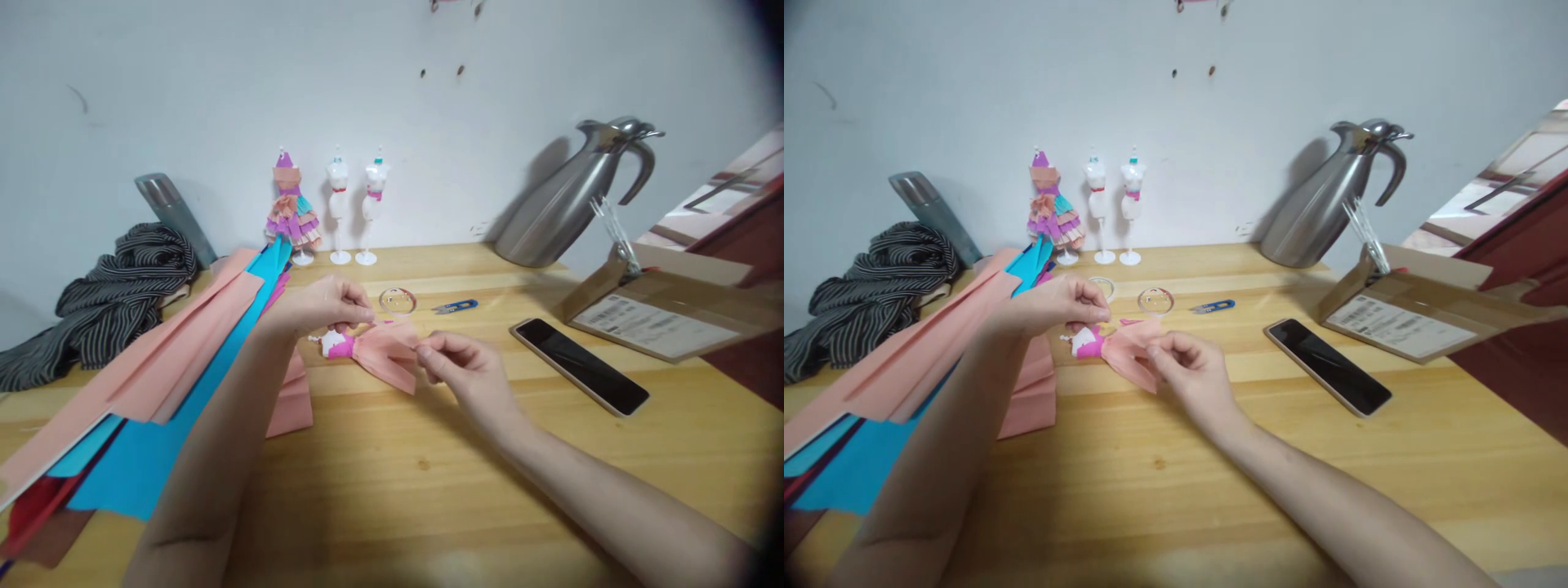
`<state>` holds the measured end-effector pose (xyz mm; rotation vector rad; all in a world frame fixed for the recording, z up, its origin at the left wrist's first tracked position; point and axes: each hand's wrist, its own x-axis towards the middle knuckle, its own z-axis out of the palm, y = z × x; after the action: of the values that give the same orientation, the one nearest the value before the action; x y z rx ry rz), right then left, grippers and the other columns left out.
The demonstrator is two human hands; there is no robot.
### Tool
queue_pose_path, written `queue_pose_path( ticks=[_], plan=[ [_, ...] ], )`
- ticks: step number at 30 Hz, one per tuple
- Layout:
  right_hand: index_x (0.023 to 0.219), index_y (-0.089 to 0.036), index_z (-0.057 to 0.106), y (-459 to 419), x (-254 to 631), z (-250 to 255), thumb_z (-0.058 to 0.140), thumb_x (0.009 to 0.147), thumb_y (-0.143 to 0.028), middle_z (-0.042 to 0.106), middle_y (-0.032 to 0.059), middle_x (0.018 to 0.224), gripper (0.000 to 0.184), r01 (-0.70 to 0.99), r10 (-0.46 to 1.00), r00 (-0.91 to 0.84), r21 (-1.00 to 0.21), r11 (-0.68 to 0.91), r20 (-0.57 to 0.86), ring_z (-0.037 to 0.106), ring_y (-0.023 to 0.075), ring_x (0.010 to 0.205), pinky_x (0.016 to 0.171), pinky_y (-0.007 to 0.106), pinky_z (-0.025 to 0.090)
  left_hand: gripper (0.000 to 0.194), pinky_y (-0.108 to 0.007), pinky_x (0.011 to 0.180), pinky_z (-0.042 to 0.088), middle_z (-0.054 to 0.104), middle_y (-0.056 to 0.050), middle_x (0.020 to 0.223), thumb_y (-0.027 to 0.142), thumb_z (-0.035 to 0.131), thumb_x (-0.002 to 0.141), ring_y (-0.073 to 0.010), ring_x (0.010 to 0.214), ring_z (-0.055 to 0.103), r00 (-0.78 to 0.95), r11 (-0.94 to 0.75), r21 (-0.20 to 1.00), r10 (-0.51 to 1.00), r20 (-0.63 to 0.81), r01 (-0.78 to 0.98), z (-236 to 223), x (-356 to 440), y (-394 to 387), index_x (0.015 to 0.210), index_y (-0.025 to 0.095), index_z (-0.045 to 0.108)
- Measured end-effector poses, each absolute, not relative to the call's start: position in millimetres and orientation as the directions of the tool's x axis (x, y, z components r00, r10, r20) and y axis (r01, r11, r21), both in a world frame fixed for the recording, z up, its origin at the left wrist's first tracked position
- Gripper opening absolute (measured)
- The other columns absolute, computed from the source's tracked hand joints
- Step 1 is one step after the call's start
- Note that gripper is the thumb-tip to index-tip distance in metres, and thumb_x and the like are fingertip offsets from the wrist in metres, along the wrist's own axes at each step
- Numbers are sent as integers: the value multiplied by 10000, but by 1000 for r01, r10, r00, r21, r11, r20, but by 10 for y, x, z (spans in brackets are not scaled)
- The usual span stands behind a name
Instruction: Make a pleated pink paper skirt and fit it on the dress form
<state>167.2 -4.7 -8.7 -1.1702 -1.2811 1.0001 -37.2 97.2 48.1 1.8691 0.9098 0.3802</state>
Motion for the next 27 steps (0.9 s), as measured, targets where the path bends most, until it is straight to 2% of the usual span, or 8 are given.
queue_pose_path(
  ticks=[6, 12, 14, 17, 21, 24, 27],
  plan=[
    [638, -205, 692, 186, 1810, 247, 808, 635, -368, 621, 2, 572, 201, 47, 958, 137, -968, 246, 250, 486, 110, 481, 467, 260, 409, 234, -181, 452, 355, 568, 10, 564, 359, 670, 787, -62, 466, 458, 671, -246, 923, 741, -17, 295, 572, -335, 954, 712, 138, 660],
    [584, -213, 655, 226, 1737, 453, 752, 697, -294, 622, 4, 577, 170, 146, 873, 208, -897, 417, 440, 493, 120, 512, 479, 265, 394, 235, -173, 447, 317, 509, 30, 492, 333, 711, 753, -50, 464, 426, 393, -322, 935, 887, 243, 148, 643, -283, 855, 648, 130, 656],
    [596, -215, 646, 183, 1712, 429, 719, 729, -276, 636, 9, 610, 163, 179, 868, 197, -887, 426, 456, 498, 125, 524, 500, 275, 397, 232, -174, 444, 315, 523, 28, 494, 348, 716, 756, -49, 461, 426, 351, -296, 945, 907, 233, 138, 612, -305, 813, 678, 133, 681],
    [618, -219, 639, 132, 1678, 352, 677, 763, -261, 632, 15, 639, 155, 232, 868, 140, -868, 438, 476, 518, 143, 566, 543, 292, 403, 247, -182, 424, 304, 513, 27, 460, 361, 728, 736, -53, 436, 417, 357, -187, 976, 924, 135, 114, 553, -340, 777, 656, 131, 684],
    [610, -227, 611, 138, 1622, 302, 642, 791, -247, 594, 12, 612, 185, 264, 853, 125, -846, 464, 507, 524, 157, 588, 568, 302, 395, 254, -179, 413, 285, 543, 18, 518, 355, 765, 680, -35, 431, 412, 361, -104, 994, 926, 114, -46, 500, -284, 808, 639, 121, 675],
    [599, -231, 597, 122, 1637, 334, 651, 787, -251, 588, 14, 607, 197, 267, 849, 150, -848, 458, 507, 509, 156, 572, 560, 305, 392, 281, -178, 408, 284, 602, -4, 654, 383, 770, 685, -23, 442, 430, 334, -97, 988, 933, 131, -118, 443, -220, 861, 726, 116, 693],
    [586, -233, 603, 85, 1768, 401, 692, 754, -256, 562, 7, 577, 191, 283, 844, 175, -847, 450, 507, 477, 148, 544, 525, 299, 369, 335, -181, 409, 306, 638, -21, 729, 442, 681, 780, -29, 442, 436, 246, -158, 984, 954, 172, -77, 355, -264, 911, 890, 126, 708]
  ],
)
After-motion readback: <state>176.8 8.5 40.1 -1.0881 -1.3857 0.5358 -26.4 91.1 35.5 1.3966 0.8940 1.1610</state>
